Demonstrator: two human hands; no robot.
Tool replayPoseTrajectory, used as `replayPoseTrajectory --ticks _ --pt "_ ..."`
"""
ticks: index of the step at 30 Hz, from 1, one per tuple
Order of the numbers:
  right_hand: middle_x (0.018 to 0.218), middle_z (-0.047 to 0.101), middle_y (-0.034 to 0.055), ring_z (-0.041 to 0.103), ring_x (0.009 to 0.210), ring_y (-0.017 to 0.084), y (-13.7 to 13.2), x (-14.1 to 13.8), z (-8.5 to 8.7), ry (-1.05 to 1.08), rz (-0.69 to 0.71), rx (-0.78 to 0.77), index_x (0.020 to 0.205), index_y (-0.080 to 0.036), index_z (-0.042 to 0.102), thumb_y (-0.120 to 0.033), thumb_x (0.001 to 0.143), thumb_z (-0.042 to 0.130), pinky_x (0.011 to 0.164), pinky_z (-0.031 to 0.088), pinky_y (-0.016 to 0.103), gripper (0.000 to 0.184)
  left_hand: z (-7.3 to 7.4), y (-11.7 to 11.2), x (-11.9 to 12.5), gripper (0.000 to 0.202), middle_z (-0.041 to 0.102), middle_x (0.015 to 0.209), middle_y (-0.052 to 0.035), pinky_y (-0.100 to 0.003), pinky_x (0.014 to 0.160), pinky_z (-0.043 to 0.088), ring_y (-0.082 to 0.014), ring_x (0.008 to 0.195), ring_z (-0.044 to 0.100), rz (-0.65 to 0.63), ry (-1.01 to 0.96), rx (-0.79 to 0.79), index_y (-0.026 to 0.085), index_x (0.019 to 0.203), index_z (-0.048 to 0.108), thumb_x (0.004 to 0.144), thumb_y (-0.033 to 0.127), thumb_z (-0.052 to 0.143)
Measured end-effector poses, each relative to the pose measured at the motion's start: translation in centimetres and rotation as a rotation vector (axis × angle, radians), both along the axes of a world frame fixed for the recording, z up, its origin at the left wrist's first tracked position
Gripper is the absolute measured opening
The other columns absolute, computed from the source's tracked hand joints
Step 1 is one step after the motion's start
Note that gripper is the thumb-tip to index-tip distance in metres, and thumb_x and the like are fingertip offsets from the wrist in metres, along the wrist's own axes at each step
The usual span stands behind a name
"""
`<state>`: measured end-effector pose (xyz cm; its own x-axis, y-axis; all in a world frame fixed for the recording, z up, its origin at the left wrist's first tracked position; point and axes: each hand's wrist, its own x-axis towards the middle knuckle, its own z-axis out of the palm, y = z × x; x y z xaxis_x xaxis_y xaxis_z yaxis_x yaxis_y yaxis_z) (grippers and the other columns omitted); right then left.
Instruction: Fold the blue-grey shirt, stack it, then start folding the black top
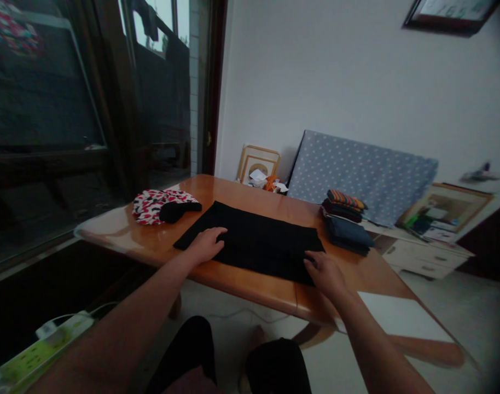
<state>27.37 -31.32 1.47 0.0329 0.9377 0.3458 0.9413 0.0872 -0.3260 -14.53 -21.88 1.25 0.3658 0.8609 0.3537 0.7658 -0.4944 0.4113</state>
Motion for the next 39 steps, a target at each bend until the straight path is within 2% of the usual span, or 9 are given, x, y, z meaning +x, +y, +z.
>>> replayPoseTrajectory --ticks 5,9,13,16,18,22,25,33,39 --pt "0.131 0.062 0.0110 0.061 0.115 0.024 -0.2 -3.0 0.1 -0.047 0.012 -0.131 0.141 -0.020 0.054 -0.026 0.087 0.057 0.096 0.045 0.032 0.055 0.2 -0.9 1.1 0.053 0.068 0.118 -0.0056 -0.041 0.094 0.043 -0.0265 0.114 0.059 0.081 0.081 -0.074 0.027 0.133 0.056 0.080 0.025 0.059" --pt "0.121 0.065 0.0088 0.062 0.109 0.021 -1.2 -3.6 0.1 -0.040 0.027 -0.160 0.130 -0.021 0.062 -0.023 0.084 0.057 0.091 0.044 0.029 0.046 0.7 -1.7 0.5 0.033 0.066 0.102 -0.0045 -0.038 0.086 0.042 -0.0260 0.104 0.057 0.090 0.158 -0.032 0.029 0.110 0.067 0.079 0.023 0.060" --pt "0.104 0.067 0.0050 0.064 0.091 0.017 -1.6 -3.6 0.4 -0.010 0.009 -0.179 0.117 -0.024 0.068 -0.021 0.085 0.056 0.080 0.044 0.027 0.034 0.8 -2.3 0.0 0.020 0.063 0.104 -0.0043 -0.037 0.086 0.041 -0.0248 0.102 0.055 0.077 0.157 0.019 0.027 0.095 0.067 0.077 0.021 0.060" --pt "0.095 0.068 0.0029 0.063 0.082 0.017 -1.4 -3.8 0.7 0.044 -0.024 -0.171 0.132 -0.025 0.059 -0.022 0.085 0.056 0.071 0.044 0.026 0.048 0.7 -2.6 -0.2 0.021 0.063 0.108 -0.0032 -0.037 0.088 0.041 -0.0240 0.104 0.055 0.040 0.126 0.019 0.027 0.096 0.064 0.078 0.018 0.058" --pt "0.100 0.071 0.0031 0.065 0.086 0.018 -1.2 -3.9 0.8 0.050 0.005 -0.184 0.137 -0.026 0.056 -0.021 0.085 0.055 0.074 0.045 0.026 0.053 0.5 -2.7 -0.3 0.025 0.065 0.109 -0.0029 -0.039 0.090 0.040 -0.0247 0.106 0.055 0.018 0.113 0.013 0.028 0.101 0.064 0.080 0.019 0.057" --pt "0.110 0.073 0.0028 0.066 0.100 0.020 -1.0 -4.0 0.5 0.025 0.083 -0.231 0.117 -0.027 0.070 -0.020 0.084 0.054 0.085 0.046 0.028 0.037 -0.2 -2.5 -0.6 0.025 0.067 0.111 -0.0029 -0.041 0.094 0.041 -0.0258 0.110 0.056 -0.008 0.089 0.005 0.030 0.106 0.066 0.084 0.023 0.055" --pt "0.110 0.073 0.0030 0.066 0.102 0.020 -0.9 -3.8 0.1 0.045 0.078 -0.214 0.114 -0.026 0.072 -0.022 0.085 0.053 0.090 0.047 0.029 0.035 -0.4 -2.1 -0.6 0.023 0.068 0.112 -0.0036 -0.041 0.094 0.043 -0.0255 0.110 0.058 0.024 0.073 0.005 0.029 0.104 0.068 0.085 0.025 0.055" --pt "0.114 0.072 0.0016 0.066 0.103 0.021 -1.3 -3.6 1.4 0.082 0.020 -0.009 0.122 -0.029 0.068 -0.030 0.092 0.047 0.092 0.049 0.032 0.036 1.8 -2.0 -0.3 0.024 0.068 0.107 -0.0041 -0.037 0.094 0.046 -0.0227 0.105 0.060 0.037 -0.074 0.167 0.025 0.107 0.065 0.091 0.027 0.047" --pt "0.118 0.071 0.0025 0.066 0.106 0.022 -3.8 -3.5 0.0 -0.058 0.060 -0.111 0.121 -0.029 0.069 -0.028 0.093 0.046 0.093 0.048 0.033 0.036 0.2 -3.9 -1.1 0.020 0.070 0.104 -0.0029 -0.040 0.093 0.042 -0.0240 0.104 0.060 -0.019 0.067 0.124 0.026 0.100 0.067 0.086 0.024 0.052"
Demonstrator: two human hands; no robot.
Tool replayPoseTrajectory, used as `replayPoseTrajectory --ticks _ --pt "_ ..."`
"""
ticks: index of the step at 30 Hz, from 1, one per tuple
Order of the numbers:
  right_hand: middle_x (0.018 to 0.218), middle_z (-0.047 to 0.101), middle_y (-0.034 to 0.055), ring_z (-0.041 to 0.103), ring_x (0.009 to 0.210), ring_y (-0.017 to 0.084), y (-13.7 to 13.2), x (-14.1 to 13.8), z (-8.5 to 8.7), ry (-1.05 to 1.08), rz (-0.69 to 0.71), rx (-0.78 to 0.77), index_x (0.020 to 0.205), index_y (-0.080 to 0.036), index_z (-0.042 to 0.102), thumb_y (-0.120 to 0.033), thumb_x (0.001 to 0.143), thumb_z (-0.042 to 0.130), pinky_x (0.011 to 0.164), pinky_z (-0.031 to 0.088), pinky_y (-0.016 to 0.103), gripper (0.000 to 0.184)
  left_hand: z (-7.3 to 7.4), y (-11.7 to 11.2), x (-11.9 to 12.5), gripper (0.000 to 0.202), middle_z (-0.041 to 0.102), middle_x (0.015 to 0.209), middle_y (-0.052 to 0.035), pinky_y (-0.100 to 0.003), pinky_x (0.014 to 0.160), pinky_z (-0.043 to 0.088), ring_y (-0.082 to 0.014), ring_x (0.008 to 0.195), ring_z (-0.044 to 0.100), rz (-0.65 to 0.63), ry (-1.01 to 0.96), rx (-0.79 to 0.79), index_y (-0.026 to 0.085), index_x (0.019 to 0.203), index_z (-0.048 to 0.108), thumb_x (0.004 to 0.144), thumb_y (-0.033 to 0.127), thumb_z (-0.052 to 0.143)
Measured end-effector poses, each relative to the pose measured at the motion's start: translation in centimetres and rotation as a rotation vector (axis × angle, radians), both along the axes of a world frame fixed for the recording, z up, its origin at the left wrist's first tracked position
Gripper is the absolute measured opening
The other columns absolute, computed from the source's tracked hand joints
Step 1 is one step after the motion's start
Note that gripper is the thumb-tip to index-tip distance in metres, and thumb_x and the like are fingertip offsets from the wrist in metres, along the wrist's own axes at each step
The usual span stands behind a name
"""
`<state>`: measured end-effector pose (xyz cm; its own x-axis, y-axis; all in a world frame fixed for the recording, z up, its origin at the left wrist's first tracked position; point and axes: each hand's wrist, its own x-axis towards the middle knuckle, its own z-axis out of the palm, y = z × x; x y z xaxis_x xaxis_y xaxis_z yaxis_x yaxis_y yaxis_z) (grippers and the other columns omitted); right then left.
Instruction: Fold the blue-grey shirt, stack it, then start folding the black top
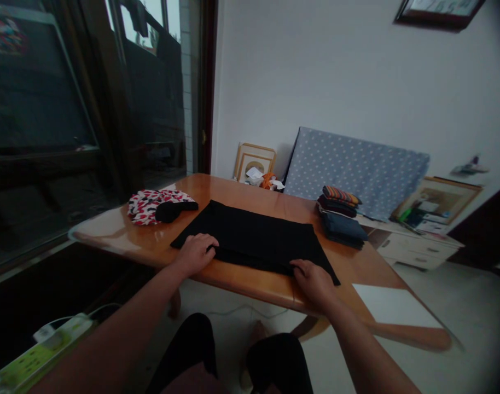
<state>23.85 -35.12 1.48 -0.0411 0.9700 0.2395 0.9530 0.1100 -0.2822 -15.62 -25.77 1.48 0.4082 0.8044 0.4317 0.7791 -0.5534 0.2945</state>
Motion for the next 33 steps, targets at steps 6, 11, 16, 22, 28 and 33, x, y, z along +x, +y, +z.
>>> replayPoseTrajectory --ticks 6,11,16,22,28,33 --pt "0.122 0.069 0.0030 0.066 0.106 0.021 -0.4 0.1 0.2 0.037 -0.078 0.076 0.126 -0.029 0.066 -0.033 0.096 0.043 0.094 0.048 0.033 0.039 0.9 -0.4 0.6 0.022 0.070 0.111 -0.0029 -0.043 0.098 0.036 -0.0239 0.109 0.059 0.062 -0.035 0.071 0.027 0.103 0.066 0.089 0.025 0.049" --pt "0.121 0.071 0.0020 0.066 0.107 0.023 -1.1 0.1 0.1 -0.004 -0.049 -0.020 0.122 -0.030 0.069 -0.029 0.092 0.047 0.094 0.048 0.035 0.038 1.5 -0.9 0.4 0.016 0.071 0.100 -0.0024 -0.043 0.096 0.036 -0.0241 0.100 0.061 0.010 0.085 -0.009 0.027 0.094 0.068 0.085 0.028 0.055" --pt "0.119 0.071 0.0022 0.066 0.109 0.021 -0.9 0.8 -0.2 0.126 -0.063 0.014 0.120 -0.027 0.070 -0.031 0.092 0.045 0.095 0.048 0.033 0.037 1.2 -0.2 0.2 0.032 0.072 0.094 -0.0024 -0.040 0.091 0.038 -0.0223 0.092 0.063 0.009 0.059 -0.037 0.027 0.089 0.069 0.095 0.048 0.046" --pt "0.127 0.065 0.0122 0.060 0.118 0.025 1.6 0.4 0.8 0.072 -0.205 0.173 0.128 -0.021 0.065 -0.046 0.097 0.041 0.102 0.044 0.039 0.046 1.1 3.3 1.7 0.044 0.071 0.112 -0.0077 -0.038 0.096 0.043 -0.0234 0.109 0.063 0.079 0.005 0.007 0.025 0.107 0.070 0.100 0.050 0.033" --pt "0.149 0.048 0.0169 0.038 0.142 0.033 0.8 0.0 -1.1 -0.086 -0.213 -0.047 0.136 -0.017 0.059 -0.055 0.094 0.046 0.115 0.023 0.058 0.058 -2.0 4.3 1.7 0.060 0.048 0.152 -0.0122 -0.054 0.117 0.020 -0.0300 0.143 0.038 0.070 0.143 -0.160 0.025 0.139 0.056 0.094 0.061 0.040" --pt "0.135 0.063 0.0108 0.054 0.130 0.027 -1.1 3.4 -1.6 0.016 -0.258 0.061 0.127 -0.022 0.066 -0.046 0.096 0.042 0.112 0.035 0.046 0.045 -2.9 4.3 1.5 0.062 0.045 0.153 -0.0118 -0.059 0.118 0.014 -0.0310 0.145 0.035 0.076 0.149 -0.151 0.024 0.141 0.055 0.094 0.061 0.039"
